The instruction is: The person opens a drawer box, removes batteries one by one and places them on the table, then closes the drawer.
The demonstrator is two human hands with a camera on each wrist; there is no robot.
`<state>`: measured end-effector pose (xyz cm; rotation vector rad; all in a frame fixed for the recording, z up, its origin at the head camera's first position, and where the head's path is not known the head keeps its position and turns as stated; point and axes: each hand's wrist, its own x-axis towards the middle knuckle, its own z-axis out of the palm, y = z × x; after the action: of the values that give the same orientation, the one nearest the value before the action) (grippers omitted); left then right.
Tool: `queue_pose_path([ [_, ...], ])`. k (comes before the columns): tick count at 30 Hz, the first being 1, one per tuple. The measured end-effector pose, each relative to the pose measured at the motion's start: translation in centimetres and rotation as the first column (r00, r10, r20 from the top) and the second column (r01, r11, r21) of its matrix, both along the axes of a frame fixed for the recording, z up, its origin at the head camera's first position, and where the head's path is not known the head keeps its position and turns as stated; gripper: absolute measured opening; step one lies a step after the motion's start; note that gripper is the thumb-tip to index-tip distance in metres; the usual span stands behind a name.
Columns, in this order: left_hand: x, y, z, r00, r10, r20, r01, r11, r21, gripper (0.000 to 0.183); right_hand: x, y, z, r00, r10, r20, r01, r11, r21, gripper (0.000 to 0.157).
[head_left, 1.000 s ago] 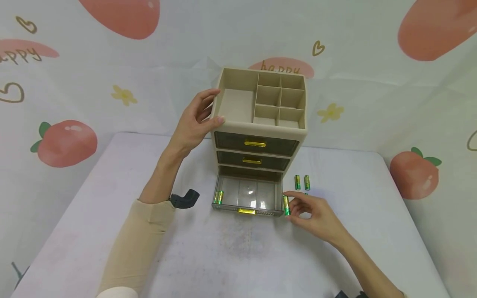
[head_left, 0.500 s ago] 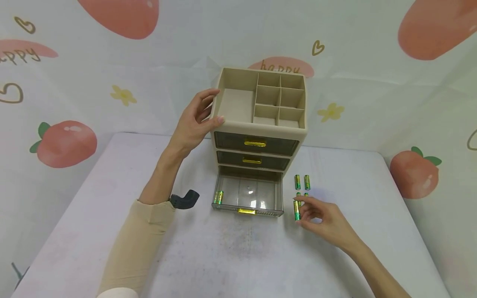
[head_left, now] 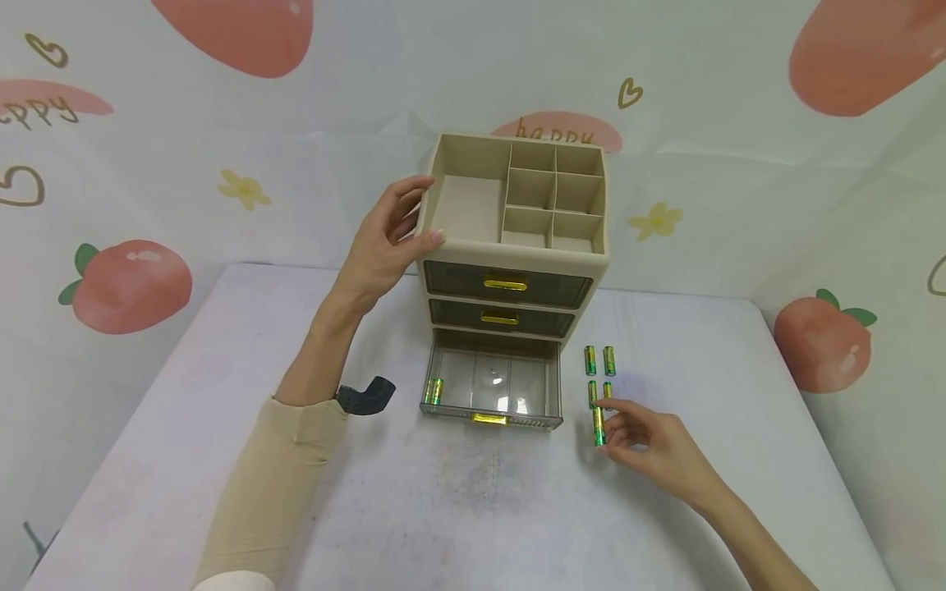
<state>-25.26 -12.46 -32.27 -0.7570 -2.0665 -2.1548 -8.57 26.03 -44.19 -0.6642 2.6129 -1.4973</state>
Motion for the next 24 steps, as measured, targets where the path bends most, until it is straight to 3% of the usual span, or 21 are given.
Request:
queue_pose_path([
  [8,-0.1,0.0,-0.2,1.000,-0.004,-0.012,0.004,1.000,0.004,0.062,0.5,0.6,-0.9,0.999,-0.042,0.024,0.042,0.999,0.031,0.053],
  [17,0.0,0.1,0.0,1.000,-0.014,0.019,0.013,0.999,0.031,0.063,0.7,1.0,-2.0,0.995,-0.031,0.094,0.031,1.000,0.002,0.051],
  [24,0.0,0.1,-0.1,0.999,-0.012,0.030,0.011,0.999,0.035,0.063,0.4,1.0,-2.8,0.992,-0.047,0.116,0.041,0.998,0.051,0.049],
])
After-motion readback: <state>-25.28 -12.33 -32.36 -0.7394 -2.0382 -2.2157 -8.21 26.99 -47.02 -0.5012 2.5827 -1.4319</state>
